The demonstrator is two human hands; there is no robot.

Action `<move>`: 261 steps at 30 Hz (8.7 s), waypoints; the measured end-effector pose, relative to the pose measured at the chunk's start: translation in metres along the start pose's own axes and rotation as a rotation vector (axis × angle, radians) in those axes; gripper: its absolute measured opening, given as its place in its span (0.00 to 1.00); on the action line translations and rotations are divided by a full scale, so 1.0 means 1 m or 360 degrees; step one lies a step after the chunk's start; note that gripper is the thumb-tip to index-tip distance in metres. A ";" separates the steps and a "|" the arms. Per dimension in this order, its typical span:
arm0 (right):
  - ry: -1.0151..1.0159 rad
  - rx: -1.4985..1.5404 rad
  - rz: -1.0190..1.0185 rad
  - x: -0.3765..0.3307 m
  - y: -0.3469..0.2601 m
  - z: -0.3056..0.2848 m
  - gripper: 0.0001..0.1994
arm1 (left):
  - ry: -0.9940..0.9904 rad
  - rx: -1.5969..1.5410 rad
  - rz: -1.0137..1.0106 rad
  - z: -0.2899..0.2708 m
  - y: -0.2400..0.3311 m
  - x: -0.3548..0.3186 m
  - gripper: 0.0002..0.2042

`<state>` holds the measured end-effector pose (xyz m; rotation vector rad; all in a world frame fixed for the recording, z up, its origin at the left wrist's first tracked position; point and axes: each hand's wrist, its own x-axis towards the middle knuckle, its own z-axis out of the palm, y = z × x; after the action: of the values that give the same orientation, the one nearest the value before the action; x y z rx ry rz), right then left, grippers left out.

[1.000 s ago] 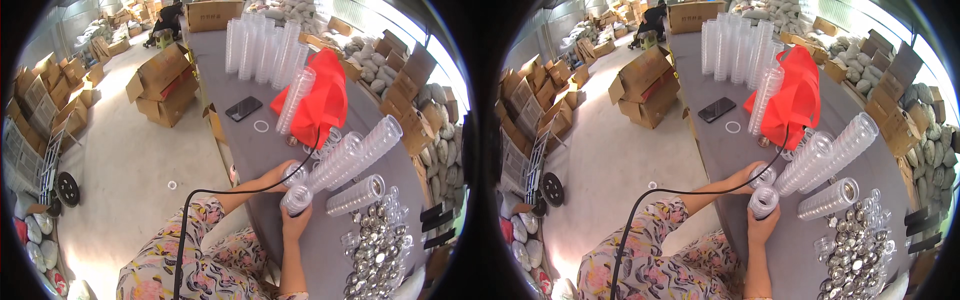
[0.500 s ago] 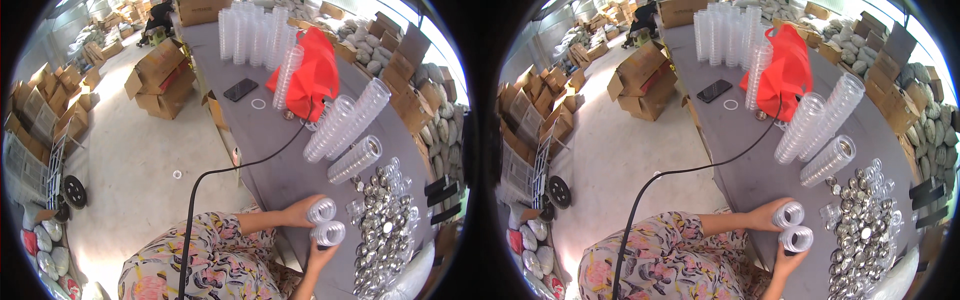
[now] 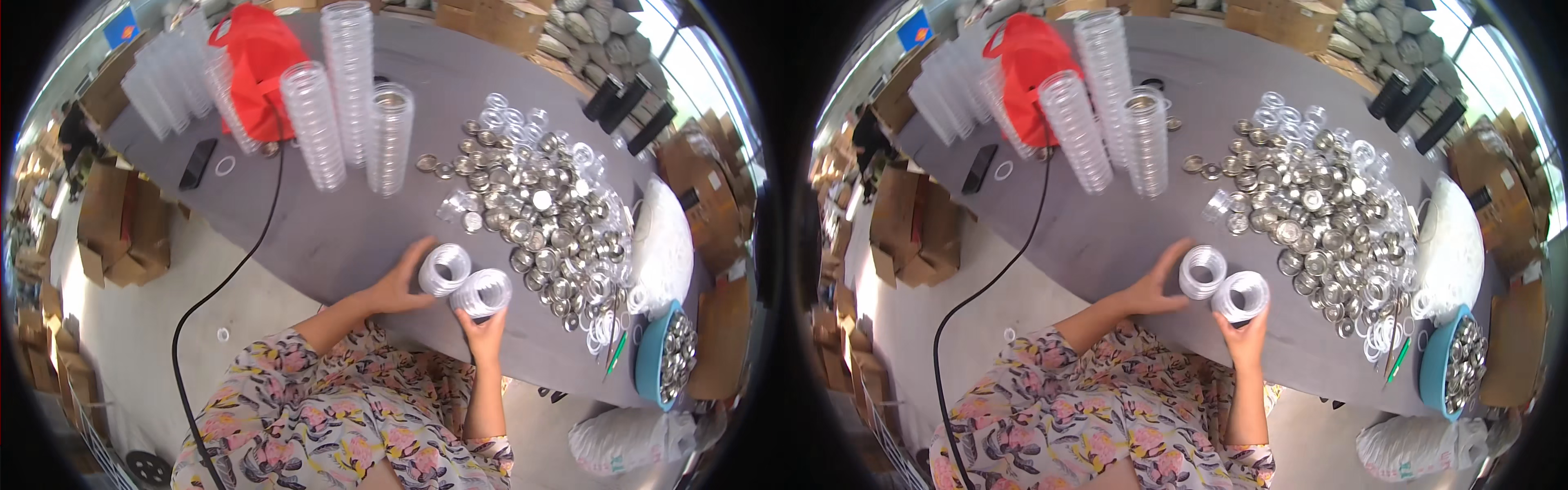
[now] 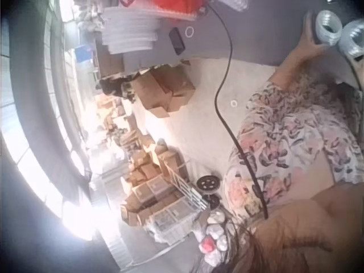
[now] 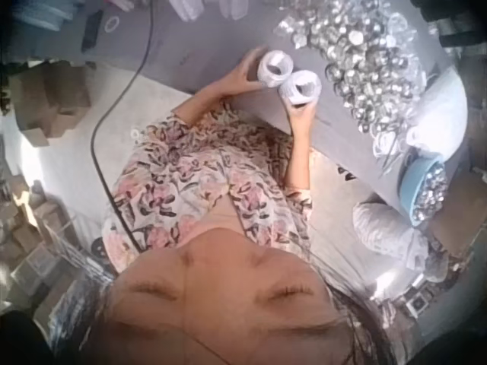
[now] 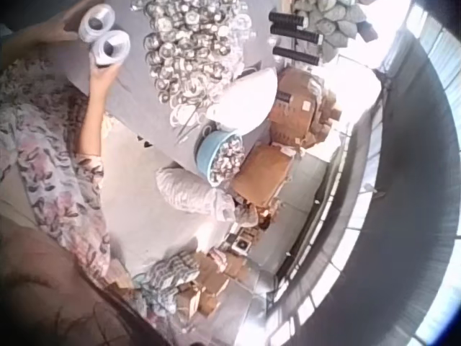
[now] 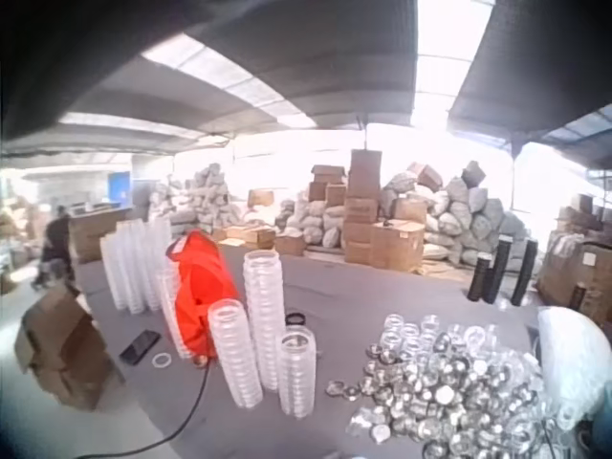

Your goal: The person assembles clear plastic containers by placing metal mesh filters and rubber seals into the bases. They then stack the assembled units and occasionally pick up new components from piles on the table.

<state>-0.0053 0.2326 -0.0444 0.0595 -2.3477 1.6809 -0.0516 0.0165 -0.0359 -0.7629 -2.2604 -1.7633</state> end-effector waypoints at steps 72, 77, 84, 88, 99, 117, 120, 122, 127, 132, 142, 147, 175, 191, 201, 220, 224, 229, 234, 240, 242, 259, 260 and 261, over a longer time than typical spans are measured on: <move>0.0628 -0.1526 -0.0383 0.053 0.022 -0.113 0.11 | -0.0919 0.1121 0.0540 -0.042 0.081 0.066 0.17; 0.0618 -0.1087 -0.0205 0.049 0.007 -0.113 0.09 | -0.1021 0.1317 0.0547 -0.036 0.082 0.062 0.14; 0.0467 -0.1131 -0.0141 0.050 0.005 -0.116 0.07 | -0.0908 0.1324 0.0492 -0.038 0.085 0.054 0.18; 0.0391 -0.1168 -0.0423 0.048 -0.009 -0.108 0.05 | -0.0887 0.1247 0.0454 -0.036 0.082 0.056 0.18; -0.0176 -0.1192 -0.0442 0.001 -0.007 -0.078 0.14 | -0.0948 0.1151 0.0456 -0.031 0.070 0.052 0.17; -0.0216 -0.0983 -0.0950 0.028 -0.107 -0.054 0.07 | -0.0802 0.1015 0.0520 -0.030 0.060 0.037 0.26; -0.0390 -0.1217 -0.0886 0.030 -0.102 -0.044 0.07 | -0.0807 0.1039 0.0519 -0.031 0.062 0.037 0.26; -0.0439 -0.1249 -0.0884 0.032 -0.112 -0.045 0.08 | -0.0773 0.1052 0.0528 -0.032 0.064 0.036 0.26; -0.0481 -0.1425 -0.0802 0.028 -0.121 -0.044 0.08 | -0.0771 0.1159 0.0573 -0.032 0.070 0.038 0.22; -0.0620 -0.1557 -0.0696 0.034 -0.124 -0.037 0.08 | -0.0753 0.1087 0.0447 -0.023 0.065 0.039 0.17; 0.0041 -0.0194 -0.0264 0.019 -0.084 -0.042 0.10 | -0.0124 0.0136 -0.0012 -0.036 0.068 0.036 0.09; 0.0297 -0.0183 -0.0452 0.012 -0.109 -0.039 0.10 | 0.0098 0.0527 0.0066 -0.064 0.063 0.005 0.11; 0.0245 -0.0881 -0.0596 0.016 -0.084 -0.049 0.13 | -0.0059 0.1369 0.0255 -0.090 0.034 -0.006 0.22; 0.0276 -0.1763 -0.0470 0.054 0.012 -0.069 0.10 | -0.0788 0.1958 0.0407 -0.020 -0.022 0.135 0.08; 0.0038 -0.0457 -0.0407 0.032 -0.083 -0.064 0.07 | -0.0678 0.1093 0.0622 -0.036 0.069 0.055 0.11; -0.0770 -0.1382 -0.0440 0.031 -0.111 -0.039 0.10 | -0.1020 0.1358 0.0410 -0.029 0.069 0.046 0.11; -0.0903 -0.1550 -0.0347 0.033 -0.113 -0.031 0.11 | -0.1043 0.1410 0.0397 -0.024 0.069 0.051 0.06; -0.0313 -0.0775 -0.0367 0.009 -0.079 -0.034 0.10 | -0.0585 0.0870 0.0253 -0.026 0.053 0.029 0.07; 0.0090 -0.0350 -0.0295 0.008 -0.075 -0.027 0.10 | -0.0379 0.0742 0.0276 -0.020 0.050 0.020 0.09; 0.0278 -0.0543 -0.0629 -0.001 -0.093 -0.019 0.10 | -0.0391 0.0815 0.0499 -0.016 0.052 0.008 0.09; 0.0311 -0.0546 -0.0691 0.000 -0.087 -0.013 0.10 | -0.0173 0.0376 0.0045 -0.018 0.052 0.006 0.07; 0.0129 -0.0444 -0.0683 0.002 -0.104 0.033 0.11 | 0.0768 -0.0213 -0.0341 -0.080 0.055 -0.016 0.07; 0.0128 -0.0130 -0.0441 0.003 -0.107 0.041 0.10 | 0.0844 -0.0456 -0.0387 -0.073 0.060 -0.016 0.07; 0.0129 0.0183 -0.0195 0.004 -0.111 0.050 0.09 | 0.0912 -0.0699 -0.0431 -0.064 0.066 -0.014 0.07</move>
<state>0.0020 0.1495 0.0442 0.1508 -2.1423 1.7239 -0.0178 -0.0374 0.0327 0.0274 -1.6744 -2.2695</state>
